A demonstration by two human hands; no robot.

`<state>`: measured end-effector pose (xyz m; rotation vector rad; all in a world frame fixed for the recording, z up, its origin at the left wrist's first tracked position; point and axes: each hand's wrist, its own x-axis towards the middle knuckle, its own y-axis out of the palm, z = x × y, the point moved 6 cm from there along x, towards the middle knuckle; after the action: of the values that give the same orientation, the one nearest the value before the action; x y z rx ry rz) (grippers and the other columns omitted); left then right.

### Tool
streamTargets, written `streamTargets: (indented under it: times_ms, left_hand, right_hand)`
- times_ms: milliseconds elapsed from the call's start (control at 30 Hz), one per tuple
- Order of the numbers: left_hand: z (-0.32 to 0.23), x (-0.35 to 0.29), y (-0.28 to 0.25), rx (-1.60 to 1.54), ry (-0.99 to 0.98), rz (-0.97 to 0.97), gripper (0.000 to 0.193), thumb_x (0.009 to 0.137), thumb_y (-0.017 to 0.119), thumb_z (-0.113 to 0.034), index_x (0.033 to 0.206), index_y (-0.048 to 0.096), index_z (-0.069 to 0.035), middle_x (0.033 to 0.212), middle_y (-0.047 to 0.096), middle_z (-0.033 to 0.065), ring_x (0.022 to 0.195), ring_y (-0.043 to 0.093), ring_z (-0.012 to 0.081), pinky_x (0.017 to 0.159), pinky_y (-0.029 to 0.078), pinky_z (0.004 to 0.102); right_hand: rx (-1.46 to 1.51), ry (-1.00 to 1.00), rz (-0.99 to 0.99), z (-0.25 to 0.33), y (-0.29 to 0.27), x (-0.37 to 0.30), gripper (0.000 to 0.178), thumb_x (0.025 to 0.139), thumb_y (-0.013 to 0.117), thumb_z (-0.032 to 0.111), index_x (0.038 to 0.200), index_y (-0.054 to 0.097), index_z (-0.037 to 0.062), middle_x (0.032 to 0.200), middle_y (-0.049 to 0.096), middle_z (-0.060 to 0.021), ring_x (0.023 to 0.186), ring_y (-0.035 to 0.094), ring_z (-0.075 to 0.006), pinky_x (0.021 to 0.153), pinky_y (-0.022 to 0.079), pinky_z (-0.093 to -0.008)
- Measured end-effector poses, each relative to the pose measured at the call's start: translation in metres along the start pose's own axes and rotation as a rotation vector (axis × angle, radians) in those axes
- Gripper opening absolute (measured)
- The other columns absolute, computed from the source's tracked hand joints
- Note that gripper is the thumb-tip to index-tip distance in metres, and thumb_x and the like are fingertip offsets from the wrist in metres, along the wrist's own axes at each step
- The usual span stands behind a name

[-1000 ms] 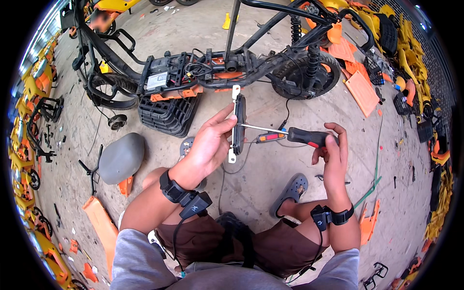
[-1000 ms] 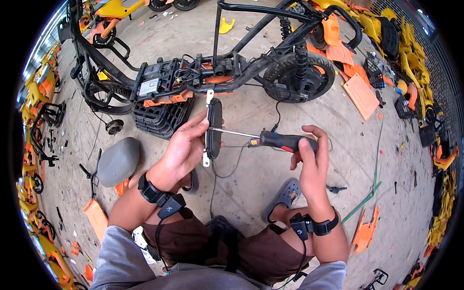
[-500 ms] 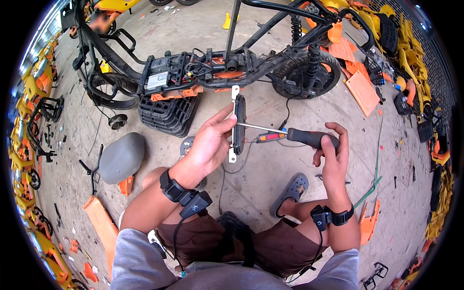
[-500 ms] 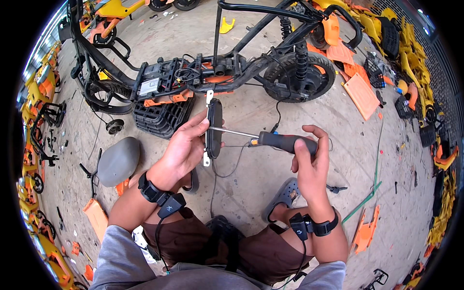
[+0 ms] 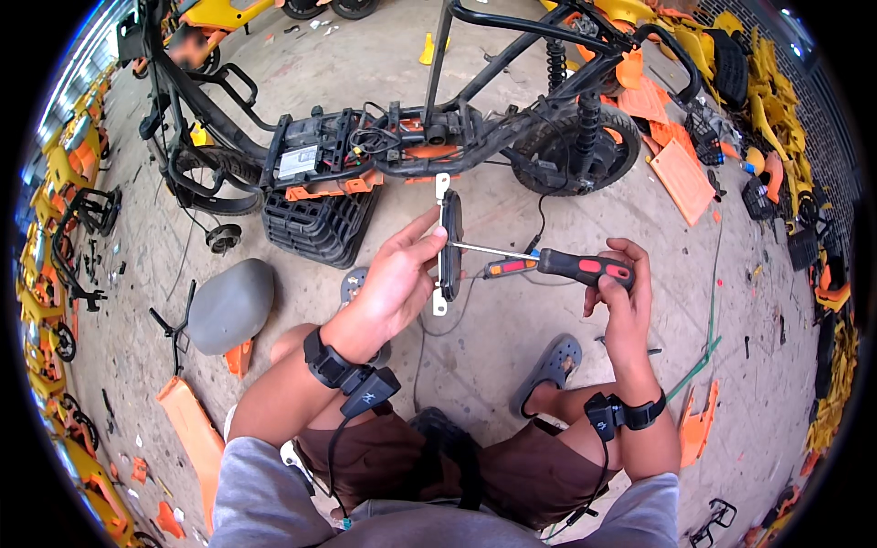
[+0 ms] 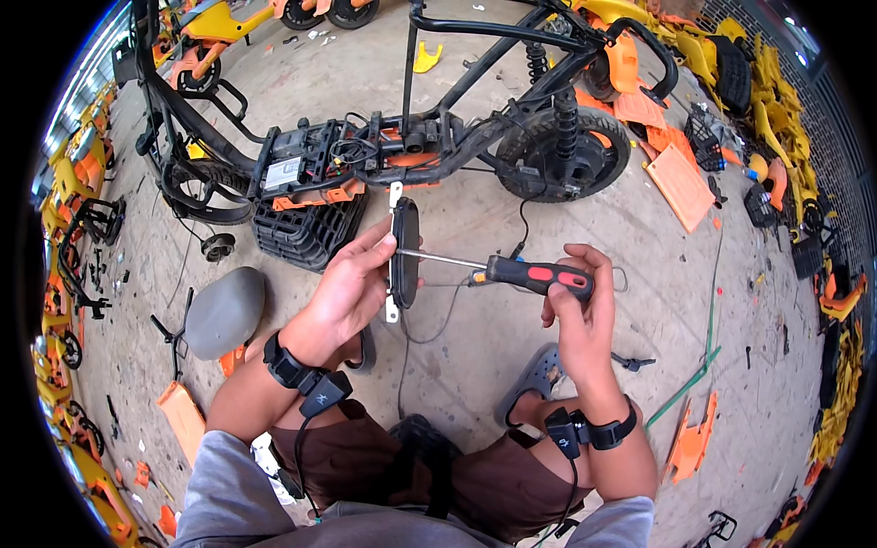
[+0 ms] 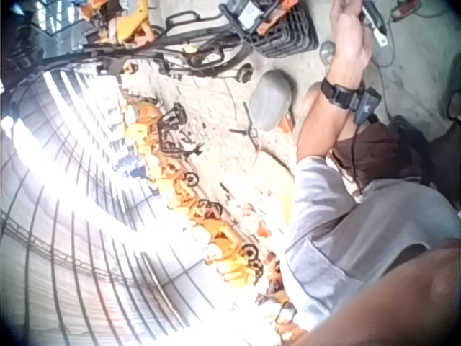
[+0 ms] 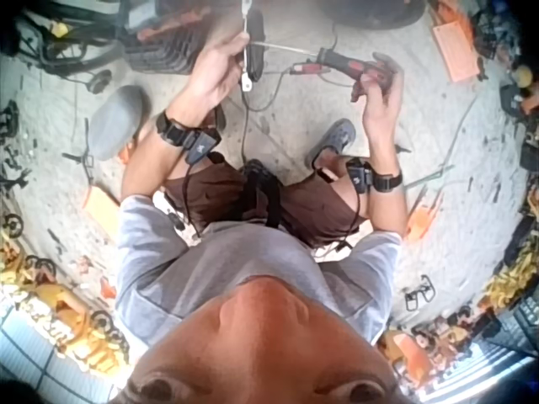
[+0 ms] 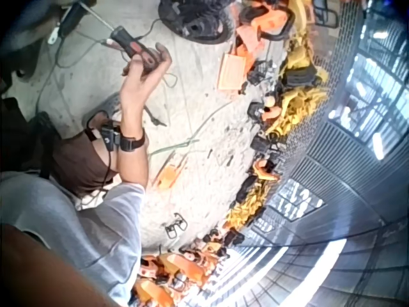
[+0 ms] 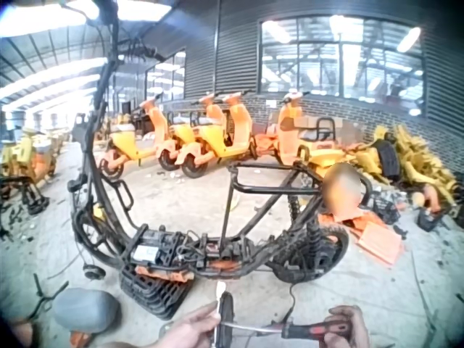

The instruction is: The person sits on the floor and uses a screwdriver to repeatedly tighten and loosen screws on a small white plastic scooter part. They flip the part over and continue adjusting the screws, handling the component one at a time.

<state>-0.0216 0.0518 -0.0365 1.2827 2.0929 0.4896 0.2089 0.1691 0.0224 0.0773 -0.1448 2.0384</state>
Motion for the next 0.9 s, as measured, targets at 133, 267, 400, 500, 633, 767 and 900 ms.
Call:
streamTargets:
  times_ms: [133, 267, 400, 500, 633, 767, 900]
  left_hand:
    - [0.002, 0.000, -0.001, 0.027, -0.002, -0.004, 0.047, 0.102, 0.049, -0.016, 0.145, 0.038, 0.000, 0.115, 0.060, 0.0112, 0.098, 0.061, 0.0186, 0.086, 0.055, 0.0421]
    - [0.000, 0.000, 0.001, 0.033, 0.011, -0.010, 0.048, 0.102, 0.050, -0.016, 0.144, 0.038, 0.000, 0.114, 0.060, 0.0112, 0.095, 0.062, 0.0185, 0.084, 0.056, 0.0424]
    - [0.002, 0.000, 0.001, 0.028, 0.004, -0.009, 0.047, 0.102, 0.051, -0.017, 0.144, 0.038, 0.000, 0.113, 0.060, 0.0114, 0.096, 0.062, 0.0195, 0.084, 0.056, 0.0434]
    - [0.003, -0.001, 0.001, 0.020, 0.001, -0.007, 0.047, 0.102, 0.051, -0.017, 0.144, 0.038, 0.001, 0.113, 0.060, 0.0115, 0.097, 0.063, 0.0204, 0.084, 0.057, 0.0441]
    - [0.003, -0.001, 0.003, 0.014, 0.003, -0.004, 0.047, 0.102, 0.051, -0.017, 0.143, 0.038, 0.000, 0.113, 0.060, 0.0116, 0.098, 0.063, 0.0209, 0.084, 0.057, 0.0442]
    - [0.004, -0.001, 0.002, 0.009, -0.011, -0.009, 0.047, 0.101, 0.051, -0.017, 0.144, 0.038, 0.000, 0.114, 0.061, 0.0117, 0.096, 0.063, 0.0204, 0.083, 0.057, 0.0441]
    - [0.001, -0.002, 0.001, 0.015, -0.002, -0.020, 0.047, 0.101, 0.051, -0.015, 0.144, 0.037, 0.000, 0.114, 0.061, 0.0117, 0.095, 0.063, 0.0197, 0.083, 0.057, 0.0436]
  right_hand:
    - [-0.024, 0.083, -0.001, -0.001, -0.003, -0.002, 0.039, 0.094, 0.055, 0.014, 0.129, 0.041, 0.0013, 0.089, 0.057, -0.0062, 0.059, 0.050, -0.0075, 0.052, 0.039, -0.0222]
    - [0.028, 0.029, 0.030, -0.002, -0.004, -0.001, 0.041, 0.091, 0.053, 0.009, 0.129, 0.041, 0.0013, 0.098, 0.056, -0.0102, 0.063, 0.052, -0.0092, 0.054, 0.041, -0.0223]
    - [0.021, -0.077, 0.026, 0.005, -0.003, -0.004, 0.040, 0.091, 0.053, 0.009, 0.129, 0.041, 0.0012, 0.096, 0.055, -0.0089, 0.064, 0.053, -0.0097, 0.054, 0.043, -0.0228]
    - [-0.031, 0.084, -0.004, 0.002, -0.007, -0.002, 0.041, 0.090, 0.053, 0.009, 0.128, 0.042, 0.0006, 0.096, 0.055, -0.0082, 0.065, 0.053, -0.0099, 0.055, 0.044, -0.0235]
    - [0.073, 0.036, -0.003, 0.002, -0.003, -0.002, 0.039, 0.091, 0.053, 0.009, 0.127, 0.042, 0.0002, 0.094, 0.055, -0.0073, 0.065, 0.052, -0.0090, 0.056, 0.043, -0.0233]
    - [-0.009, -0.070, 0.030, 0.004, -0.002, -0.005, 0.039, 0.092, 0.050, 0.007, 0.130, 0.041, 0.0000, 0.101, 0.054, -0.0088, 0.065, 0.053, -0.0094, 0.055, 0.044, -0.0236]
    - [-0.030, 0.115, 0.012, -0.001, -0.003, -0.002, 0.041, 0.091, 0.049, 0.005, 0.131, 0.041, 0.0013, 0.103, 0.053, -0.0094, 0.067, 0.053, -0.0089, 0.055, 0.043, -0.0230]
